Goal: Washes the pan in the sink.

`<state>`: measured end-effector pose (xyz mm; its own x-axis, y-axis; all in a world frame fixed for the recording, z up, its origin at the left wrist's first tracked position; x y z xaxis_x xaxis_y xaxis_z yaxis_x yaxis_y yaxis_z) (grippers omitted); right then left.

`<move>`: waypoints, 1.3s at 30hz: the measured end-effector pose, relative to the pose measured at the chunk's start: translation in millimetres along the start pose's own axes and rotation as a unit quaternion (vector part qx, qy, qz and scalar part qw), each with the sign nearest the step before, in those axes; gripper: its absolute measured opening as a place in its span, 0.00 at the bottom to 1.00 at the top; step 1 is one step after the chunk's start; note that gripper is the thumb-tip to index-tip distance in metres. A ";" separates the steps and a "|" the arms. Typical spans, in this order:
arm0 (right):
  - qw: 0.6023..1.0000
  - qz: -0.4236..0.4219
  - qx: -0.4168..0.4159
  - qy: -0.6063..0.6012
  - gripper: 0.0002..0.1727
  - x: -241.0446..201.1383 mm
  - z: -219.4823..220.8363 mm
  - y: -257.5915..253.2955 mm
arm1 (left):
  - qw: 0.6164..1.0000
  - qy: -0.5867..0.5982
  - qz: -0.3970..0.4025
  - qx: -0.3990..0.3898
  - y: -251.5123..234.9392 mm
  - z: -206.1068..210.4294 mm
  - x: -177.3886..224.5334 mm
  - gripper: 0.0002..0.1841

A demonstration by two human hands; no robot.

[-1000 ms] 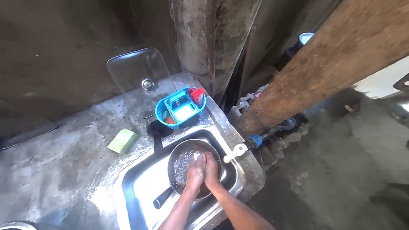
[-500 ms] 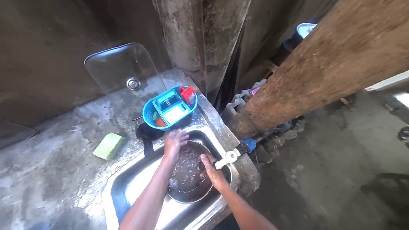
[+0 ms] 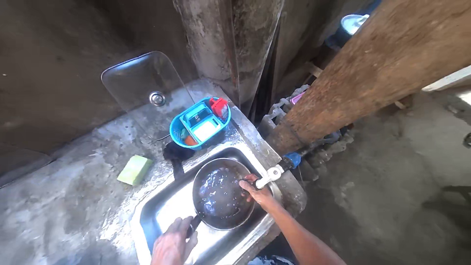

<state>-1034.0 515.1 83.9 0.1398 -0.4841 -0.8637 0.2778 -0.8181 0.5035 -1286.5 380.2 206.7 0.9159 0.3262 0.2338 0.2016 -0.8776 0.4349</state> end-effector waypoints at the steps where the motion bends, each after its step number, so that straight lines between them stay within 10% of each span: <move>1: 1.000 0.008 -0.008 0.001 0.23 3.7 2.3 -0.2 | 0.995 0.025 0.048 0.085 0.3 -15.4 8.4 0.22; 5: 0.997 0.048 -0.055 0.001 0.34 22.6 16.0 7.2 | 0.900 0.191 0.180 0.349 -4.7 -44.3 25.6 0.27; 11: 0.991 -0.036 -0.115 0.059 0.34 3.5 55.1 30.0 | 0.755 0.558 0.211 0.272 -34.9 13.4 38.2 0.12; 20: 0.840 -0.164 -0.319 0.407 0.19 28.7 119.0 48.6 | 0.733 0.583 0.243 0.254 -26.5 54.9 -2.7 0.07; 25: 0.859 -0.206 -0.191 0.429 0.17 -3.1 167.7 -27.7 | 0.721 0.610 0.206 0.256 -20.8 56.8 -1.2 0.07; 33: 0.822 -0.195 -0.324 0.426 0.17 24.4 156.6 31.5 | 0.754 0.549 0.249 0.261 -6.1 62.5 4.0 0.06; 39: 0.805 -0.167 -0.260 0.507 0.20 12.4 162.3 -45.9 | 0.742 0.578 0.237 0.244 -10.1 64.4 0.0 0.05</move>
<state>-1199.4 496.3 53.3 0.6042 0.4542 -0.6547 0.7848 -0.4813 0.3903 -1266.1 366.5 146.4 0.0717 -0.2236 0.9720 0.3124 -0.9205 -0.2347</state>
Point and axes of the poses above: each hand's wrist, its own y-axis away from the middle knuckle, its own z-axis out of the palm, x = y × z, the point moved 10 cm from there along -y, towards the middle knuckle, and after that the axes turned 7 degrees about -z, right-handed, at the moved point
